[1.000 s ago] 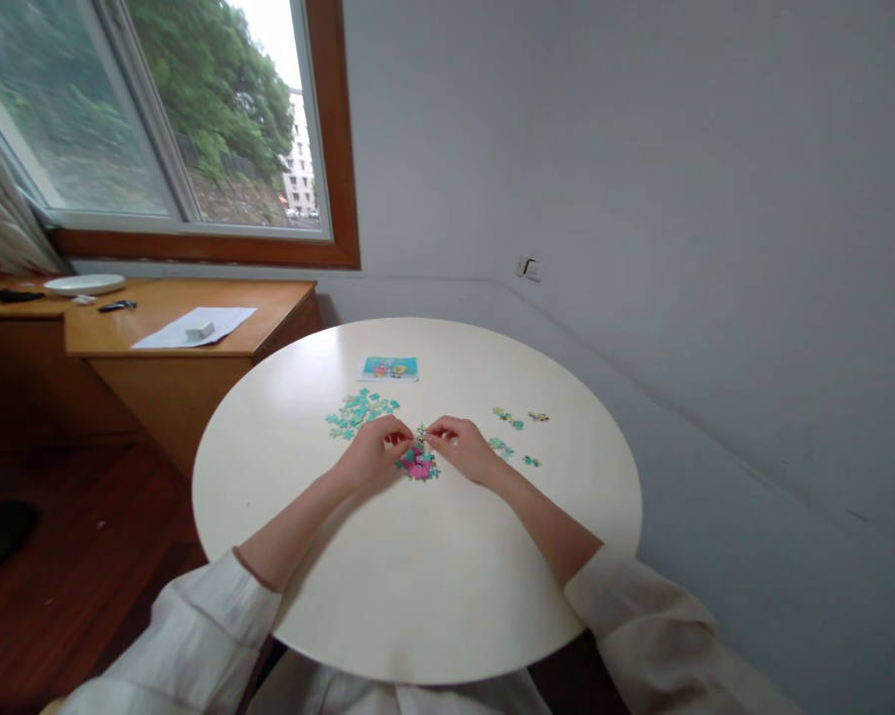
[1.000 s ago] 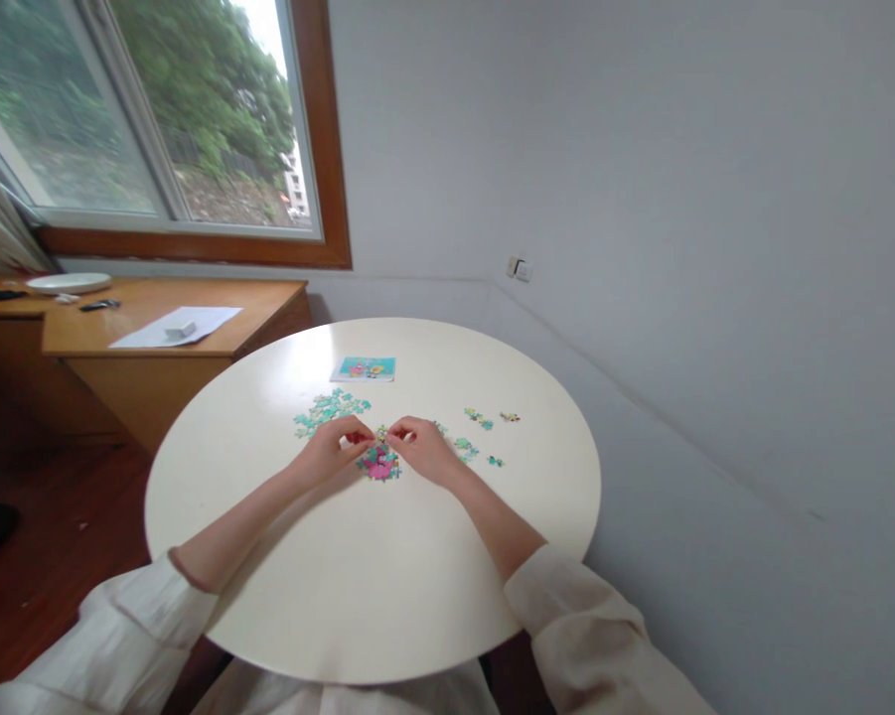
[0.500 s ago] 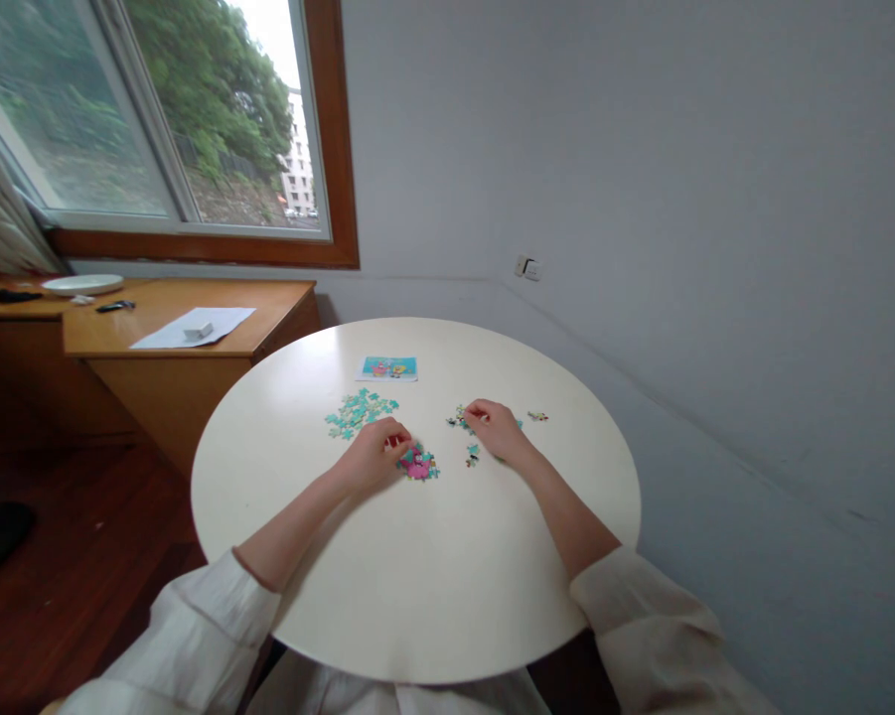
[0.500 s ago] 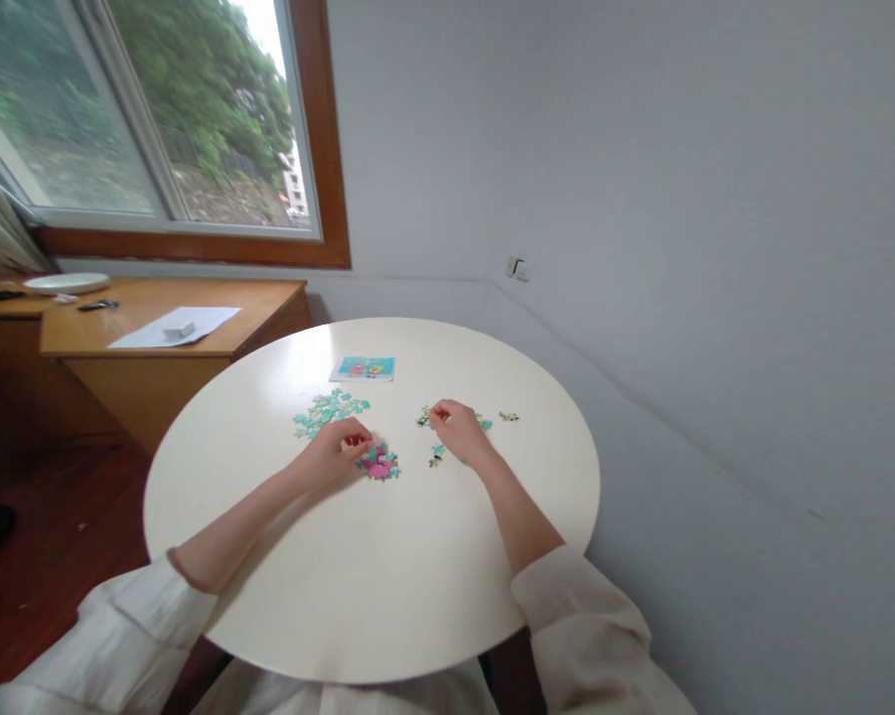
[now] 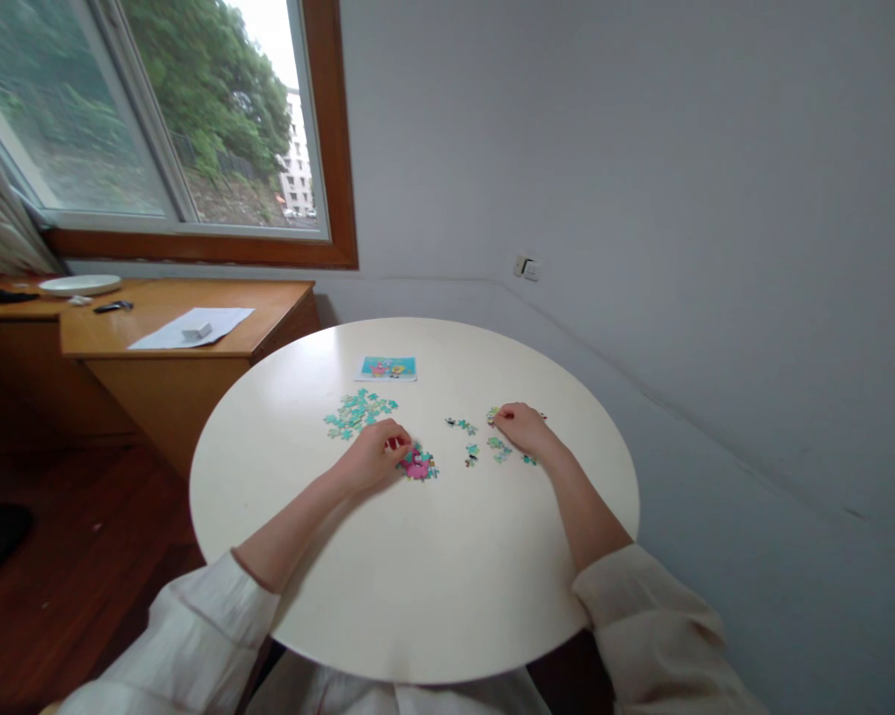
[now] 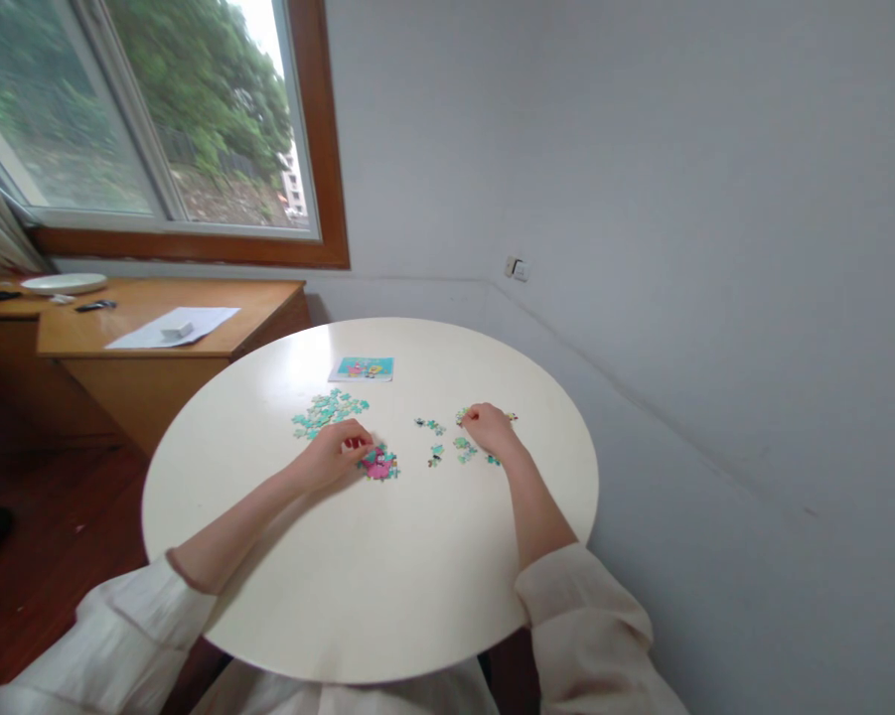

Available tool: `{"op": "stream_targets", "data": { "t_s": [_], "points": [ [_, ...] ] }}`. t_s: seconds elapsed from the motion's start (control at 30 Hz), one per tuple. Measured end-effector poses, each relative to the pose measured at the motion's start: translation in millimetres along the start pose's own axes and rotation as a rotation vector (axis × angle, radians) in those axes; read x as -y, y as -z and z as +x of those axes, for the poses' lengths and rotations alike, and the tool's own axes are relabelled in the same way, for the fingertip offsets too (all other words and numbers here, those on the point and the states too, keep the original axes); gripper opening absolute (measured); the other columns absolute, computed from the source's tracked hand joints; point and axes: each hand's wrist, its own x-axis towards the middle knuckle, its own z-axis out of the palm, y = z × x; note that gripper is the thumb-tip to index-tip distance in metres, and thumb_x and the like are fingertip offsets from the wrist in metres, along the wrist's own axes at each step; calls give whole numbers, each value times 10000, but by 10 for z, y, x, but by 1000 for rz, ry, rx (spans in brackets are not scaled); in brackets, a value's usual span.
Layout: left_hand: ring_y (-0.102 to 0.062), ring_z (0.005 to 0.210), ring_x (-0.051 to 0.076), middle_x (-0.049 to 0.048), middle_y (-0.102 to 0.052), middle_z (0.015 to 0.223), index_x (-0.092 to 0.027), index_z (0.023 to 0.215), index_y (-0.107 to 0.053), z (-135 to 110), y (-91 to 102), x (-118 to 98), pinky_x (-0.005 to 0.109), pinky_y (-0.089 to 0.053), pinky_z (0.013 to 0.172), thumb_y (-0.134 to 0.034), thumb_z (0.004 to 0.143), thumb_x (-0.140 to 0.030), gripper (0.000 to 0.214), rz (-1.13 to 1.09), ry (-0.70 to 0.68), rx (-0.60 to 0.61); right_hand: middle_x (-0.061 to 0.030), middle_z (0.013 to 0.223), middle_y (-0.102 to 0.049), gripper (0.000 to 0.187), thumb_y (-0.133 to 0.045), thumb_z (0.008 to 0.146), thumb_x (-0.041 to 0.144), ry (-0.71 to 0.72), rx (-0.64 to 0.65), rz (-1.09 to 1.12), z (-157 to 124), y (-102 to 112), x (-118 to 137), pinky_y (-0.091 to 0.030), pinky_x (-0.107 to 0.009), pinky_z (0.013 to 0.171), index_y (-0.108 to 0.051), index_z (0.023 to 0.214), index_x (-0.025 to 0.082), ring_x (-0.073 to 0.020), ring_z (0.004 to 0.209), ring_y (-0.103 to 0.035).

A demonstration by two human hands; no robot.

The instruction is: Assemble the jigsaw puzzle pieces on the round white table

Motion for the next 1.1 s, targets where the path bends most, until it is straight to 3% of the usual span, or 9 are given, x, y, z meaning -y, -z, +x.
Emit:
{"op": "stream_targets", "data": {
  "t_s": [0.5,0.77,1.1],
  "points": [
    [-506,614,111,21,-564,699,-149,693,-620,0,2,-2,227,-401,593,-507,744,-208,138,-3,26,31,-56,714,-666,197,-527,713,315,-68,33,-142,17,7,61,-328,-393,837,-667,653,190,-208,779,-575],
    [-504,624,112,23,-564,711,-150,693,-615,-4,4,1,227,-399,599,-498,747,-221,147,-6,45,43,-50,753,-677,210,-538,715,348,-86,36,-178,-15,41,106,-347,-331,799,-683,691,198,-194,794,-582],
    [-499,613,111,22,-561,707,-152,691,-618,-2,-13,26,232,-401,601,-498,745,-225,151,-10,40,37,-54,793,-677,203,-542,720,342,-93,36,-193,-58,94,186,-334,-334,784,-684,708,197,-198,819,-574]
  ]
}}
